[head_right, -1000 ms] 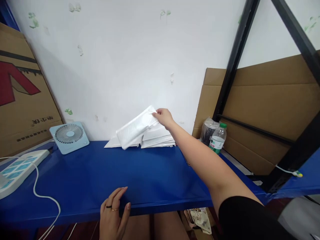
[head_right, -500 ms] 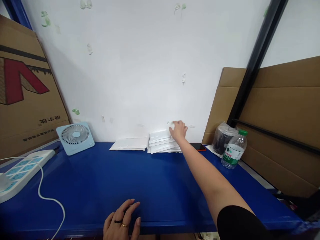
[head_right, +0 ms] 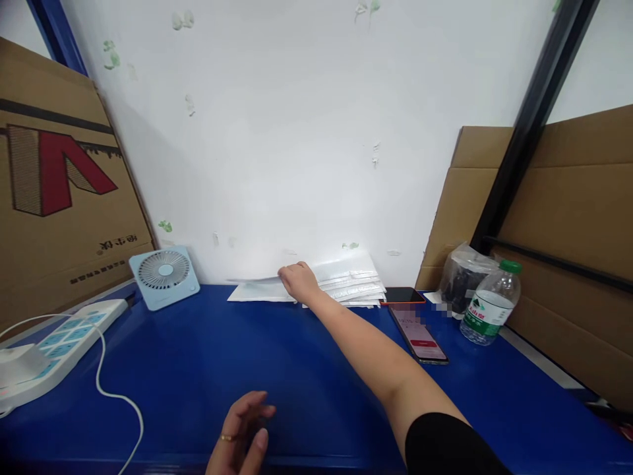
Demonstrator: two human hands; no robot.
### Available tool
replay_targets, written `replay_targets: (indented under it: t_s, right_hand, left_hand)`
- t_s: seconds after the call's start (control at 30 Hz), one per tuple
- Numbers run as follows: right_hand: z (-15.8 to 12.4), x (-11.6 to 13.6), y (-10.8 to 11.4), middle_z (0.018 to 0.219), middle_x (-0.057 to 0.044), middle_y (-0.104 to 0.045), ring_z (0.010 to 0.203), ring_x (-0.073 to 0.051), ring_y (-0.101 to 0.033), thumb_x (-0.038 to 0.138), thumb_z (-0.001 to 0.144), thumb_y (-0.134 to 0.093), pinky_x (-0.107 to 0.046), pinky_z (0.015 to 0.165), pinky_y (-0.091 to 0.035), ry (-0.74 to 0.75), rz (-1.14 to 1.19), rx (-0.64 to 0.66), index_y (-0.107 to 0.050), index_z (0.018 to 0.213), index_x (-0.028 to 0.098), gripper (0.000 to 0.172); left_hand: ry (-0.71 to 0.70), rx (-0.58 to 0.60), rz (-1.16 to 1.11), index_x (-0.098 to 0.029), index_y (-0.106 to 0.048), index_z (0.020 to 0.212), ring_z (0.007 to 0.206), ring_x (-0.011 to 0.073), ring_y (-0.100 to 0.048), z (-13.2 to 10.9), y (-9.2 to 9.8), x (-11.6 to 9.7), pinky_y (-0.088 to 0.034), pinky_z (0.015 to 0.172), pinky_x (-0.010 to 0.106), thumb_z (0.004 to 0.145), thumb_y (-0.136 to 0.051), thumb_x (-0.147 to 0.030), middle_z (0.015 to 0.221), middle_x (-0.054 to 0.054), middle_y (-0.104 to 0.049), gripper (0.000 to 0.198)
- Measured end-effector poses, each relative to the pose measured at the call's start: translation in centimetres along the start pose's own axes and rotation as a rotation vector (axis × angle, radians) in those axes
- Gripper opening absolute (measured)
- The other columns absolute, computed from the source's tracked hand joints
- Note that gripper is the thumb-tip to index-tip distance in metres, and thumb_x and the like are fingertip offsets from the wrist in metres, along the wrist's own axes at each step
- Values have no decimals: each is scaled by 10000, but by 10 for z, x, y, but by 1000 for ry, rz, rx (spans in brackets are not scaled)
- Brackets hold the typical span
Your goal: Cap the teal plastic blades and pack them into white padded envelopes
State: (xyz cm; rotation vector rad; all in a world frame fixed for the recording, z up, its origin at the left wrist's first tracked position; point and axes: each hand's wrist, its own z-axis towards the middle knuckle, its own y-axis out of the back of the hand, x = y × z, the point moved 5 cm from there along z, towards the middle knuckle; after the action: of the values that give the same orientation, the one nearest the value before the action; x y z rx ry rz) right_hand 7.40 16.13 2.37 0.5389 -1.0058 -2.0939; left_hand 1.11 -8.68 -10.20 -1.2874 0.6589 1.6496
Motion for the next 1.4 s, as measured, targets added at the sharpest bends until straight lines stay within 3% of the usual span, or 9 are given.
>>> replay_targets:
  t_s: [0.17,0.23,0.33,0.47,0.57,0.7,0.9,1.2,1.4]
  right_hand:
    - [-17,26,82,989,-34,-619,877,-143,-557,246,894,-343,-239,766,-396,-93,432,-314,-560,1020,207,254]
    - [-37,31,105,830,-12,-621,740,-134,-554,289,880,-376,-234,704,-402,-212,559,-363,-577,966,200,236]
    - [-80,26,119,679,13,-576,613,-125,-505,347,828,-455,-221,595,-385,-466,773,-372,-592,901,188,222]
    - [-148,13,91,677,-1,-588,595,-136,-517,278,744,-474,-216,541,-397,-861,1257,-363,-594,921,171,239]
    - [-184,13,54,740,-39,-633,639,-162,-573,169,646,-422,-245,581,-448,-1125,1615,-315,-606,889,138,306]
    - [-198,19,20,818,-75,-667,719,-199,-623,177,659,-402,-298,638,-486,-1308,1864,-313,-595,875,136,293]
    - [-199,14,8,755,-30,-657,656,-166,-625,311,807,-360,-290,597,-492,-1412,2143,-510,-563,894,192,251]
    - [-212,-7,10,683,-43,-622,551,-149,-614,424,806,-442,-263,496,-493,-1474,2004,-408,-559,846,156,295]
    - [-210,-17,10,432,43,-457,291,-80,-402,478,710,-599,-144,266,-154,-1376,1676,-245,-482,707,183,318]
  left_hand:
    - [558,265,-700,-224,-503,1208,1171,240,-461,18,-44,-3,-404,916,332,802,-513,-428,1283,101,-484,455]
    - [597,366,-894,-227,-482,1235,1240,237,-387,22,-66,-9,-342,996,369,827,-475,-421,1328,97,-443,452]
    - [437,377,-1004,-289,-464,1243,1269,231,-345,29,-85,-19,-303,1034,410,815,-480,-448,1332,50,-449,457]
    - [152,176,-889,-306,-472,1232,1232,244,-393,47,-81,-33,-353,1008,406,771,-461,-537,1260,21,-524,516]
    - [114,107,-877,-226,-506,1214,1186,264,-446,68,-83,-45,-385,973,400,779,-455,-495,1189,73,-570,513]
    - [59,51,-841,-295,-492,1196,1061,200,-549,94,-103,-65,-432,907,347,755,-560,-352,1018,13,-631,450]
    - [-49,140,-594,-181,-587,1020,1060,221,-541,99,-145,-88,-441,866,315,689,-671,-287,1071,63,-586,358]
    - [-147,29,-568,-189,-561,1023,1007,210,-572,107,-148,-95,-457,865,334,692,-669,-300,1085,72,-582,366]
    - [-146,-78,-579,-196,-557,1011,932,195,-603,113,-141,-79,-491,811,334,711,-644,-328,1062,69,-588,339]
